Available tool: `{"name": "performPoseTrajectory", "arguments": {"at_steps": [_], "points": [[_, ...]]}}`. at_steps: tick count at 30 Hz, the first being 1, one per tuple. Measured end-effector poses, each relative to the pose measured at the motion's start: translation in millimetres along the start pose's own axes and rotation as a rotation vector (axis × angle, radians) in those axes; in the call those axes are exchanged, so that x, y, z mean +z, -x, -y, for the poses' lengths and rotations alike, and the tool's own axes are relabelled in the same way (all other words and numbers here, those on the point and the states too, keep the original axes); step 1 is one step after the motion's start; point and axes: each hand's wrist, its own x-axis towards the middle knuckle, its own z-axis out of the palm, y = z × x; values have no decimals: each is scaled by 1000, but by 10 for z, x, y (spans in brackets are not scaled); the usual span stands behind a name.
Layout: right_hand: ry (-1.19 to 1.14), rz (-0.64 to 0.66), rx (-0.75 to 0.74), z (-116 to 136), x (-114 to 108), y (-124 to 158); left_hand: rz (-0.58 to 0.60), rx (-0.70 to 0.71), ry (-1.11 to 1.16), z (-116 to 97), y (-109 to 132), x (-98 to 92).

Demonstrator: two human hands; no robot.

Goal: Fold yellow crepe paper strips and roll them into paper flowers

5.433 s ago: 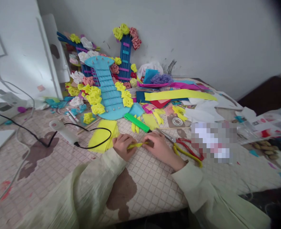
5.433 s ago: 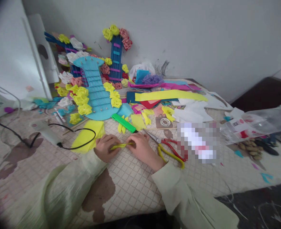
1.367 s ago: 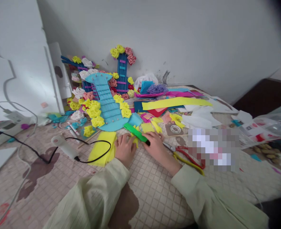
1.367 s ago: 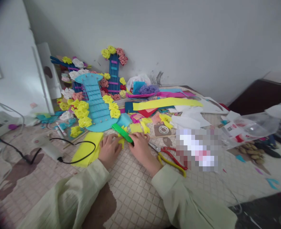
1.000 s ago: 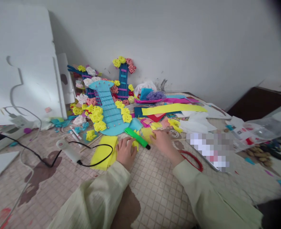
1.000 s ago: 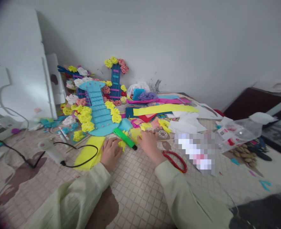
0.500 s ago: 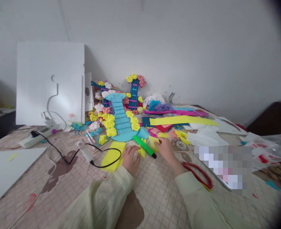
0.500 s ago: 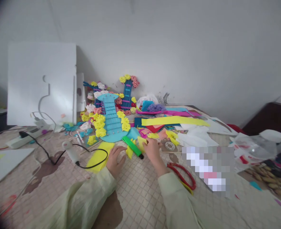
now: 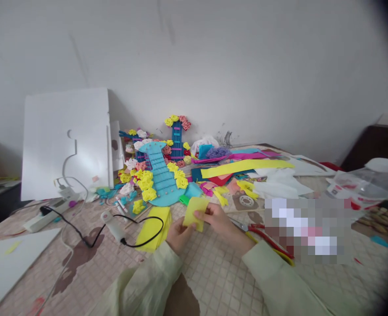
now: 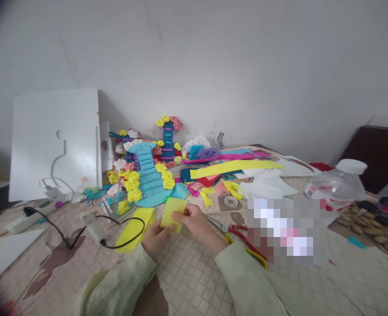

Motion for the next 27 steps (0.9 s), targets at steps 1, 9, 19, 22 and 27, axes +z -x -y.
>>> {"name": "performPoseTrajectory", "arguments": {"at_steps": [1, 9, 19, 22, 27], "points": [[7, -5, 3, 5, 1, -3, -24, -19, 19, -1, -2, -16], [317, -216, -44, 154, -409, -75, -148, -64, 209, 77, -7, -128], [644, -250, -204, 245, -609, -109, -225, -78, 334, -7, 15, -131], [422, 108, -126, 132, -431, -41, -265, -108, 385, -71, 16, -116], [12, 125, 255, 21, -232, 107, -277, -150, 443, -210, 59, -111]]}}
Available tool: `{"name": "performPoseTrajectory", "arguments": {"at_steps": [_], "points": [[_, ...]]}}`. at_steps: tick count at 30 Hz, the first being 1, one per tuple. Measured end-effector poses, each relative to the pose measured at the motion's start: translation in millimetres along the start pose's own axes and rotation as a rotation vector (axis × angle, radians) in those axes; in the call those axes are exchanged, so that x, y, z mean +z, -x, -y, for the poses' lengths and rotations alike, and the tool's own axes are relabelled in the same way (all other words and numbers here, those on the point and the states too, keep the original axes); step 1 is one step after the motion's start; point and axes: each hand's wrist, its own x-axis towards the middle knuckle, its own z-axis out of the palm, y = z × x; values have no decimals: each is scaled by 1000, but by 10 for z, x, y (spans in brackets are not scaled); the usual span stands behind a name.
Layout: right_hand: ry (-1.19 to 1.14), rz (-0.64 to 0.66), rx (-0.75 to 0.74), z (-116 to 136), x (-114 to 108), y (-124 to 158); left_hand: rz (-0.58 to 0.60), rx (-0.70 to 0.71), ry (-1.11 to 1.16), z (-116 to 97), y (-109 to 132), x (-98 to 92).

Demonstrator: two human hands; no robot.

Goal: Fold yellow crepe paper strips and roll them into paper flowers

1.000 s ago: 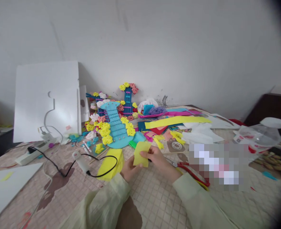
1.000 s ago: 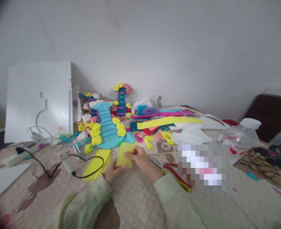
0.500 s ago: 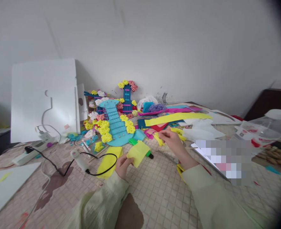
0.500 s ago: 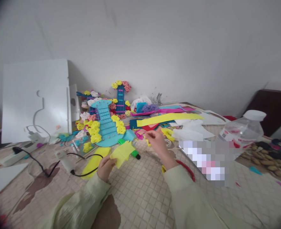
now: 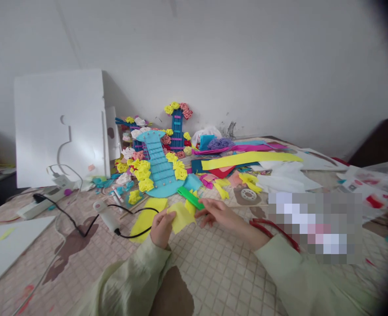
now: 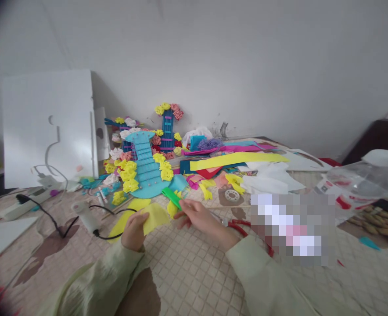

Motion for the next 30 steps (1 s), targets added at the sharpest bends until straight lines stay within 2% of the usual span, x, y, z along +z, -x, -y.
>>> {"name": "performPoseTrajectory", "arguments": {"at_steps": [3, 5, 11, 16, 20, 22, 24, 27, 30], "points": [[-153, 113, 60, 16, 81, 56, 29, -9, 1, -30, 29, -3], [-238, 125, 66, 44, 98, 80, 43, -11, -1, -17, 32, -9], [-277, -4, 43, 97, 9, 86, 72, -50, -8, 17, 12, -63], [-188, -100, 10, 98, -29, 77, 98, -2, -179, -53, -9, -198], [-172, -179, -11, 90, -26, 85, 111, 53, -197, -26, 26, -234], [-178, -179, -2, 92, -7, 99, 203, 142, -257, 53, 86, -212], [-174, -162, 15, 92, 26, 116, 326, 294, -394, 159, 165, -187], [-151, -136, 27, 84, 80, 140, 336, 510, -609, 274, 268, -171], [-116, -113, 21, 70, 119, 157, 304, 617, -773, 240, 296, -172]]}}
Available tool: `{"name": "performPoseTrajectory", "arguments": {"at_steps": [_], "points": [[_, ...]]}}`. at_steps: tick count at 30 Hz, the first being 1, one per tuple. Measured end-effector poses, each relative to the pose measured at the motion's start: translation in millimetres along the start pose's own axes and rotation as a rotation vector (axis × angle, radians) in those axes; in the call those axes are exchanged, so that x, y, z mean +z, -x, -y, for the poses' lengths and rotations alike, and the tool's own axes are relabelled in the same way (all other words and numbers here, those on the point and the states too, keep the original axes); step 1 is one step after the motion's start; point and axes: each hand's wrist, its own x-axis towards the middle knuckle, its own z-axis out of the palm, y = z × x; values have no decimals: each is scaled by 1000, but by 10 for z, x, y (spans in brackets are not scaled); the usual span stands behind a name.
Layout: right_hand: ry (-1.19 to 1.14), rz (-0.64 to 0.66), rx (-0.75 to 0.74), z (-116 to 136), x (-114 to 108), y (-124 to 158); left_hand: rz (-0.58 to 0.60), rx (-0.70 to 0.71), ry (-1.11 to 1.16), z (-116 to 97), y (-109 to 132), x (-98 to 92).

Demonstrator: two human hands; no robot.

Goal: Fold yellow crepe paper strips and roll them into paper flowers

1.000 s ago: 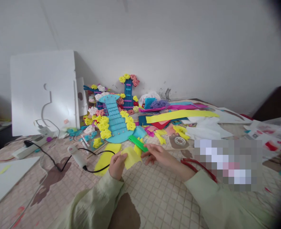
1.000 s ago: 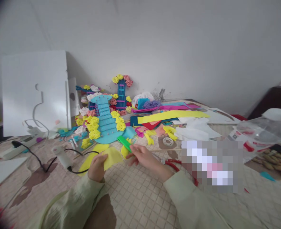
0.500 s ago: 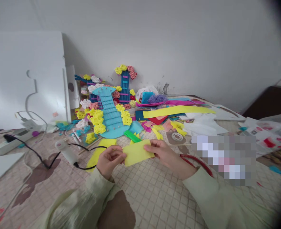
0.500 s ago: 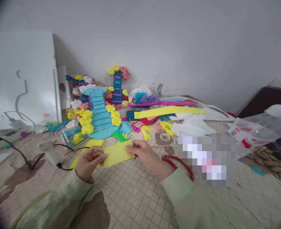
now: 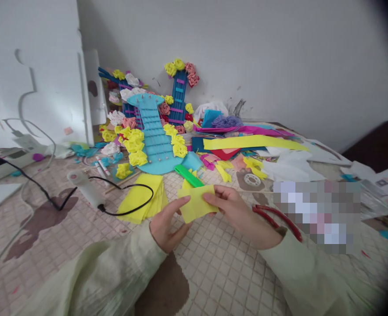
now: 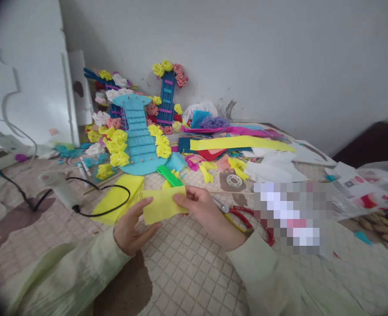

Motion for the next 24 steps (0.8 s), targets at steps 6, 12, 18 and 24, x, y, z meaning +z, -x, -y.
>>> {"name": "performPoseTrajectory", "arguments": {"at_steps": [6, 12, 18, 24], "points": [[83, -11, -33, -14, -14, -1, 29, 28, -21, -75, -155, -165], [52, -219, -173, 51, -196, -67, -113, -36, 31, -113, -169, -190], [56, -263, -299, 84, -317, -97, -157, -83, 187, -133, -159, -177], [195, 111, -376, 110, -160, 35, -272, -303, 484, -100, -183, -127]]}}
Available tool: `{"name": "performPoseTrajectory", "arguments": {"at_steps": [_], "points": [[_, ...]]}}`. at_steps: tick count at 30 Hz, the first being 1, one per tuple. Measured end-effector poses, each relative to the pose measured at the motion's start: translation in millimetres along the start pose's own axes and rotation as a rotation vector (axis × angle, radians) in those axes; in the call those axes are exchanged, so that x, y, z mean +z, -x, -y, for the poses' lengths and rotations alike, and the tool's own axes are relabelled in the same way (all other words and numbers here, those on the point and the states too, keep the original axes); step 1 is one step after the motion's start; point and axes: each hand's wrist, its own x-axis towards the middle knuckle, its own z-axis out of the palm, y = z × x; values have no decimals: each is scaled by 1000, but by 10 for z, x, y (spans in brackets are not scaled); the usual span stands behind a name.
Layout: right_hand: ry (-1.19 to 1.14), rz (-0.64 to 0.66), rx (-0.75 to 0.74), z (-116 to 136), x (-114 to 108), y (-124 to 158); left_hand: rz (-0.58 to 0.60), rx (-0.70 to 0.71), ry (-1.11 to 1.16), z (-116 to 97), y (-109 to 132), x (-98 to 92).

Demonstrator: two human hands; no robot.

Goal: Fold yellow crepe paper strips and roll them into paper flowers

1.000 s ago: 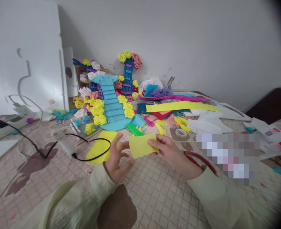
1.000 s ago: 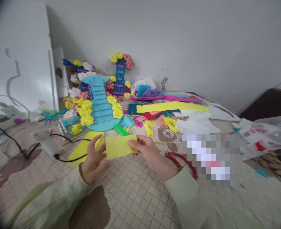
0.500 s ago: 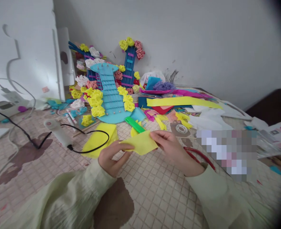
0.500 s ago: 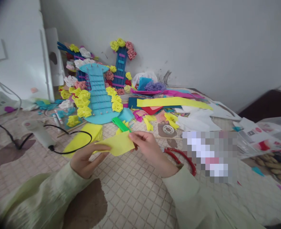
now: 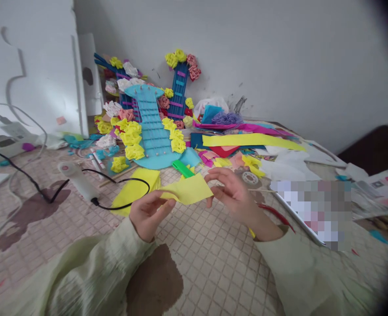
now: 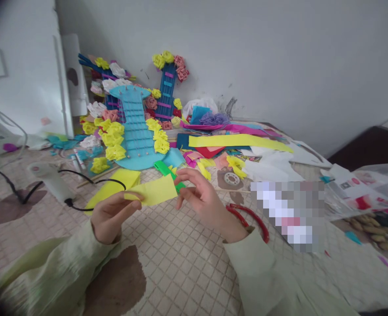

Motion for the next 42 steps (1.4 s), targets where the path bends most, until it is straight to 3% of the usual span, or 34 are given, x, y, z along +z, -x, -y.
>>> {"name": "performPoseTrajectory", "arguments": {"at_steps": [5, 11, 19, 25, 30, 34, 39, 42], "points": [[123, 111, -10, -3, 43, 53, -13, -105, 84, -1, 0, 29], [194, 35, -95, 12, 26, 25, 9, -35, 5, 27, 19, 17], [188, -114, 27, 21, 67, 11, 11, -17, -44, 89, 11, 8], [211, -78, 68, 7, 87, 22, 114, -150, 76, -1, 18, 49], [151, -19, 92, -42, 106, 36, 242, -264, 32, -72, 38, 55], [139, -8, 79, -34, 116, 34, 259, -189, -49, -54, 50, 46], [166, -28, 109, -10, 141, 50, 165, -31, -212, -31, 53, 29], [198, -75, 131, -5, 155, 59, 133, -33, -189, -34, 41, 41]]}}
